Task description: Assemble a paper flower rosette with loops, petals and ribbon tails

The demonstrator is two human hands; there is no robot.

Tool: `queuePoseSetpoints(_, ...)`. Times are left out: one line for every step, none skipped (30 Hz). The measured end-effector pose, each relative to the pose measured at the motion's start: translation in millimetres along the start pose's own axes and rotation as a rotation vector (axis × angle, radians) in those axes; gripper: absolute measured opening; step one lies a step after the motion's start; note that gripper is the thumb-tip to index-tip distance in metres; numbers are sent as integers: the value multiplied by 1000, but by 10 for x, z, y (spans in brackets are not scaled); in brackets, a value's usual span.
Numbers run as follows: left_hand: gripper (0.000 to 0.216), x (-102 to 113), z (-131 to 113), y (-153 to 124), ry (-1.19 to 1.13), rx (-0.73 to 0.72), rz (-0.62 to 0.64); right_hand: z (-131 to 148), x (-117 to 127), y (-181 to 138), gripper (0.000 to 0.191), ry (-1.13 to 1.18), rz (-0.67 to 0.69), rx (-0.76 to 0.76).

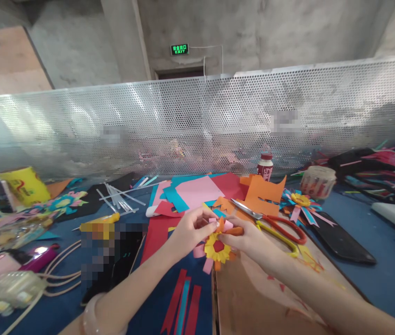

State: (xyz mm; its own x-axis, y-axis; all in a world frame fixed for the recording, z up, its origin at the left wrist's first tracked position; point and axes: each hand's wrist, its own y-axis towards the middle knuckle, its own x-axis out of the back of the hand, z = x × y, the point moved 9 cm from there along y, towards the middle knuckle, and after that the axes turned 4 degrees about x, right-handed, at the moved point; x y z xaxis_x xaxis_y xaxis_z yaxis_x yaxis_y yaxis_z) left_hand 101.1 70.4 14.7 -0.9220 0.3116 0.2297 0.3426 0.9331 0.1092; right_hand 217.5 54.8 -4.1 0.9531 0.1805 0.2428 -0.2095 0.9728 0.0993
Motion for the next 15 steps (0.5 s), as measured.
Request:
queuePoseSetpoints(19, 1, 1, -1, -3, 3, -1, -1, -5, 0, 26, 1, 3, 2)
queuePoseSetpoints(19, 1, 2, -3, -7, 7, -2, -2, -10, 0, 24, 1, 6, 4)
queuePoseSetpoints(19, 1, 3, -3, -11, 11, -2, -4, -12, 1, 22, 1, 8, 6)
queuePoseSetpoints(19, 1, 2, -4, -16, 15, -3, -6, -14, 1, 20, 2, 9, 9)
queuePoseSetpoints(19, 0, 1, -4, -17, 18, -2, -9, -14, 2, 20, 5, 11, 12)
queuePoseSetpoints(20, -2, -2, -5, -18, 19, -1, -13, -14, 2, 19, 8, 13, 13)
queuePoseSetpoints(20, -4, -6, -5, -18, 17, 1, -19, -15, 2, 19, 12, 16, 14)
queuePoseSetpoints(19, -4, -10, -4, -19, 14, 1, -24, -17, 1, 19, 17, 19, 13)
queuePoseSetpoints(19, -4, -15, -4, -20, 10, 1, -28, -19, 0, 19, 22, 21, 12)
queuePoseSetpoints(19, -2, -19, -3, -21, 4, 0, -30, -21, -1, 19, 30, 23, 10)
queuePoseSetpoints(19, -1, -23, -3, -24, -2, -1, -30, -23, -4, 19, 38, 22, 6)
queuePoseSetpoints(18, 0, -21, -2, -25, -5, -1, -29, -26, -7, 20, 48, 20, -1)
queuePoseSetpoints(19, 0, -17, -1, -26, -3, -1, -27, -29, -13, 22, 58, 17, -11)
queuePoseSetpoints(19, -1, -8, -1, -26, 2, 1, -24, -33, -20, 24, 69, 16, -24)
queuePoseSetpoints(19, -4, 4, -1, -26, 11, 4, -21, -39, -27, 25, 80, 17, -36)
